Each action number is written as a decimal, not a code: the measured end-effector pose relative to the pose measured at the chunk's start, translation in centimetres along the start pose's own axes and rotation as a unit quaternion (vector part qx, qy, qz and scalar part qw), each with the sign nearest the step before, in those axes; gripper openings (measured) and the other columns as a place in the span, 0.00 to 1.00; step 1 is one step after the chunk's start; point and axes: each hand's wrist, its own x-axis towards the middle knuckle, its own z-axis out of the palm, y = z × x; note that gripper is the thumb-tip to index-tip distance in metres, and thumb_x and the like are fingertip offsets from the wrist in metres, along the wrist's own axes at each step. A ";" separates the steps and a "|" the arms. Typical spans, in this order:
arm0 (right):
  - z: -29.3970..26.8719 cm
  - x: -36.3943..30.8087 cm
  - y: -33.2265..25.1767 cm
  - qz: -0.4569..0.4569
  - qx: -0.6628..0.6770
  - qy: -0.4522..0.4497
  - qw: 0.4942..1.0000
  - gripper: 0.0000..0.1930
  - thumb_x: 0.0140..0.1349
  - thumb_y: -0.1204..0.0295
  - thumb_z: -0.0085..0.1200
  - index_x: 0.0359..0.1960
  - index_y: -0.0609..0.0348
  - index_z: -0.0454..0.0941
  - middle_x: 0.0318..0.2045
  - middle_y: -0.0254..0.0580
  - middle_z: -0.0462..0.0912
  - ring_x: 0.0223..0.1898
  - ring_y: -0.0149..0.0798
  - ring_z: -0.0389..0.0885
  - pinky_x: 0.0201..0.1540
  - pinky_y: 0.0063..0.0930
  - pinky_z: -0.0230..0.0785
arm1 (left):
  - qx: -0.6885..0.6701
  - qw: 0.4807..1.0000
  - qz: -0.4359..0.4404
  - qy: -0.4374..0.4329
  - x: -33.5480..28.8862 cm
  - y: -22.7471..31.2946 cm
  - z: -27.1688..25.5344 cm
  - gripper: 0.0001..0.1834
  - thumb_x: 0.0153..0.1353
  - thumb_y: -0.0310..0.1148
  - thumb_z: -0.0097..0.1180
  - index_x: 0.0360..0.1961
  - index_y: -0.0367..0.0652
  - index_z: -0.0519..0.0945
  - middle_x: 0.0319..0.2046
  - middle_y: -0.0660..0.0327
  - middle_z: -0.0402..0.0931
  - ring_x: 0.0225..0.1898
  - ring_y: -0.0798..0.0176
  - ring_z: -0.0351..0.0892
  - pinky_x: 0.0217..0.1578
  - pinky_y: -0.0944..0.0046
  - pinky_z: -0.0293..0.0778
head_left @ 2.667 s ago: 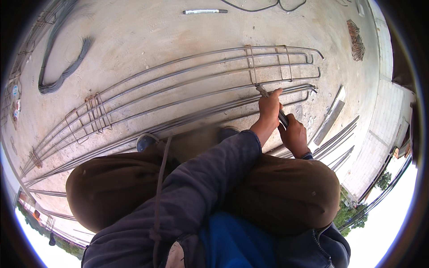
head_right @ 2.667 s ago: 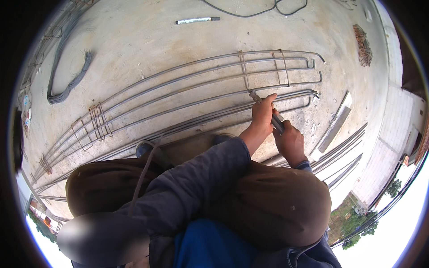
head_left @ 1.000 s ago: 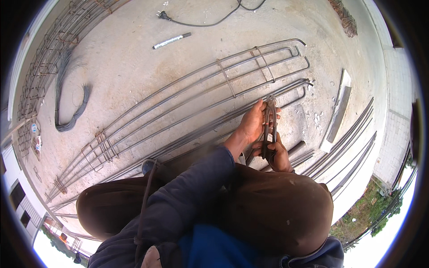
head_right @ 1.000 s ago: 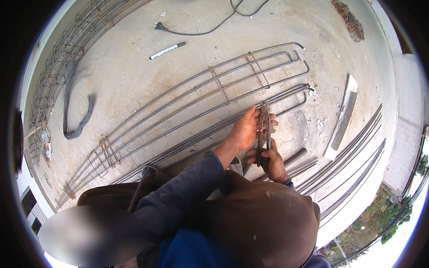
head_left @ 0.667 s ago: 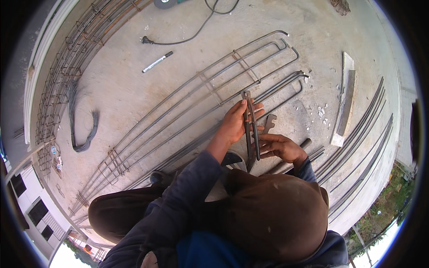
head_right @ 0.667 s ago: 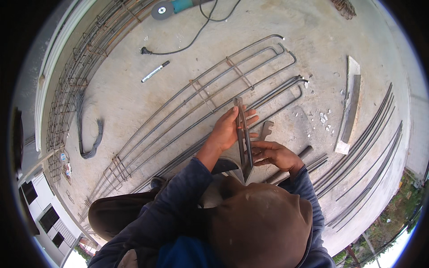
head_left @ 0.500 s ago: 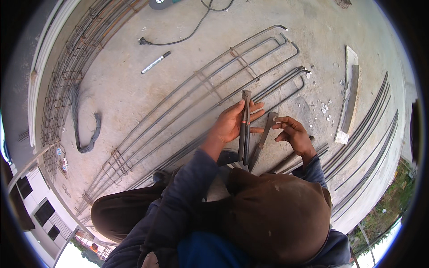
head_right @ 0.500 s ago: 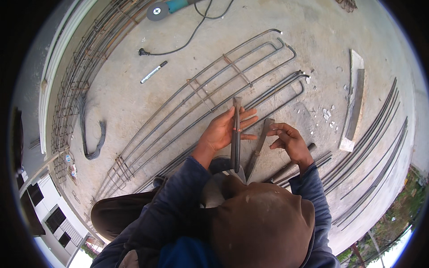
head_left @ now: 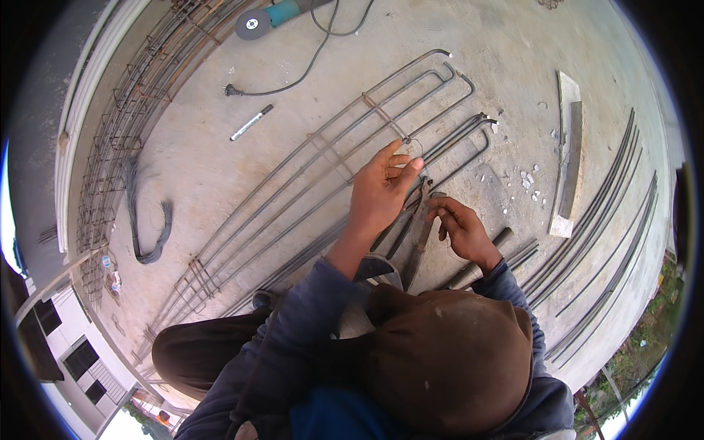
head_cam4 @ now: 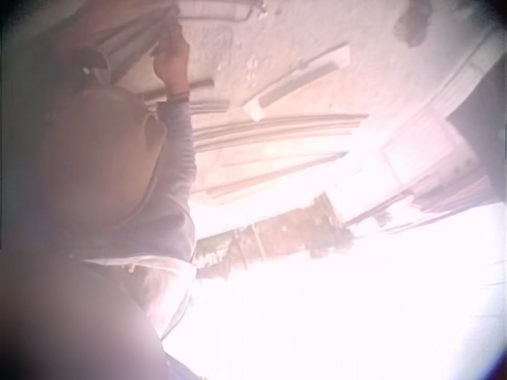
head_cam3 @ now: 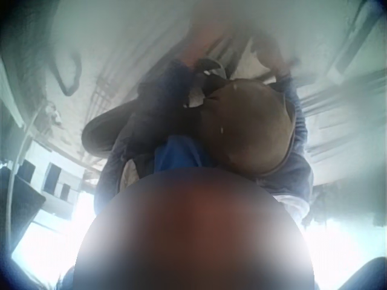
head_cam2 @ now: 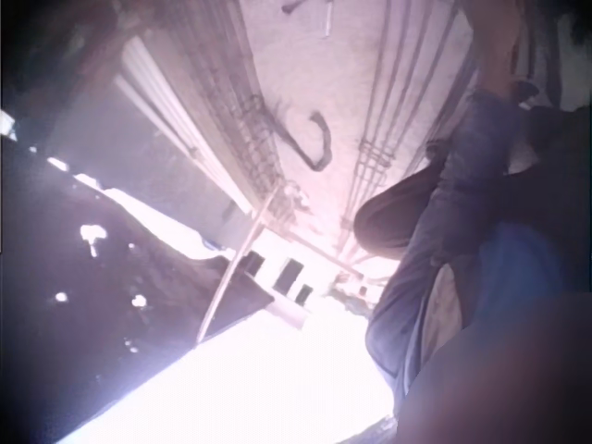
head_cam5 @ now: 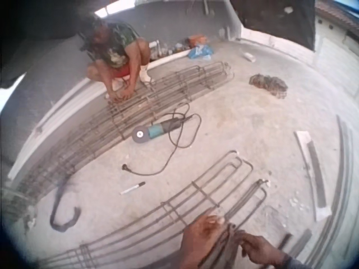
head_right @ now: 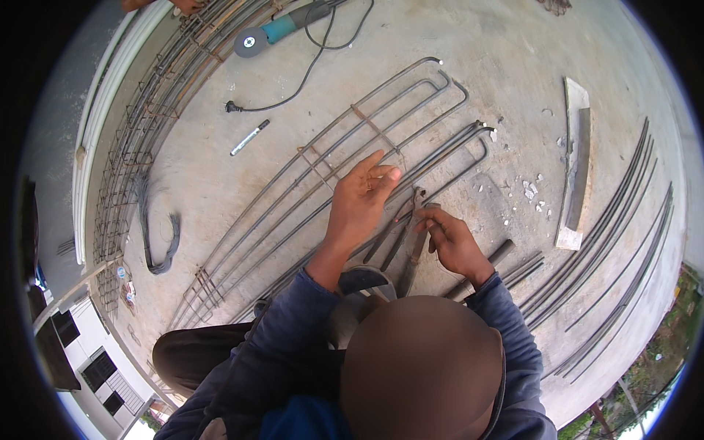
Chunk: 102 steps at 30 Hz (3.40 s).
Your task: The person assembles a rebar cage by tying thin wire around intersecting steel bars using pliers. They repeatedly wrap and twist the wire at multiple junctions to secure the structure. The person also handles a bundle of wire and cuts pieces as needed.
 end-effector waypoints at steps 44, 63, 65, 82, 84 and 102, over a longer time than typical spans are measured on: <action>-6.5 2.3 -15.3 -0.059 -0.473 0.018 0.879 0.22 0.75 0.56 0.65 0.28 0.61 0.82 0.39 0.40 0.89 0.54 0.45 0.87 0.61 0.44 0.73 | 0.468 0.843 0.163 -0.211 7.9 11.7 -21.7 0.13 0.79 0.39 0.58 0.51 0.42 0.88 0.38 0.57 0.87 0.37 0.62 0.81 0.43 0.55 0.76; 8.1 12.3 -15.7 -0.118 -0.359 0.044 0.925 0.14 0.73 0.66 0.60 0.53 0.62 0.83 0.38 0.50 0.89 0.42 0.48 0.87 0.50 0.42 0.78 | 0.339 0.881 0.141 -0.298 9.1 9.4 -20.4 0.21 0.81 0.49 0.57 0.61 0.46 0.86 0.47 0.58 0.87 0.46 0.61 0.83 0.51 0.56 0.78; 8.1 12.8 -13.5 -0.030 -0.258 0.040 0.965 0.13 0.74 0.64 0.61 0.46 0.64 0.86 0.33 0.48 0.88 0.38 0.45 0.86 0.46 0.42 0.78 | 0.334 0.886 0.161 -0.280 9.2 8.1 -20.9 0.23 0.82 0.51 0.54 0.66 0.48 0.84 0.56 0.54 0.87 0.52 0.57 0.86 0.56 0.54 0.79; 14.9 12.0 0.5 -0.182 -0.281 0.151 0.930 0.11 0.71 0.67 0.64 0.42 0.65 0.85 0.39 0.57 0.85 0.41 0.65 0.85 0.45 0.52 0.78 | 0.245 0.946 -0.038 -0.211 10.5 -4.7 -22.1 0.30 0.85 0.56 0.45 0.72 0.46 0.78 0.58 0.56 0.85 0.45 0.65 0.78 0.51 0.61 0.79; 15.1 12.1 0.8 -0.201 -0.283 0.154 0.925 0.11 0.73 0.68 0.62 0.40 0.66 0.83 0.37 0.58 0.83 0.39 0.66 0.83 0.43 0.54 0.75 | 0.254 0.948 -0.010 -0.192 10.3 -5.1 -22.0 0.29 0.85 0.54 0.46 0.69 0.43 0.79 0.59 0.52 0.85 0.57 0.57 0.82 0.61 0.56 0.75; 15.1 11.8 0.0 -0.123 -0.263 0.150 0.945 0.13 0.72 0.63 0.64 0.45 0.63 0.86 0.35 0.60 0.87 0.37 0.64 0.87 0.43 0.51 0.78 | 0.192 0.961 -0.155 -0.125 10.8 -3.8 -21.5 0.27 0.83 0.52 0.53 0.51 0.33 0.83 0.28 0.64 0.77 0.19 0.77 0.60 0.18 0.72 0.57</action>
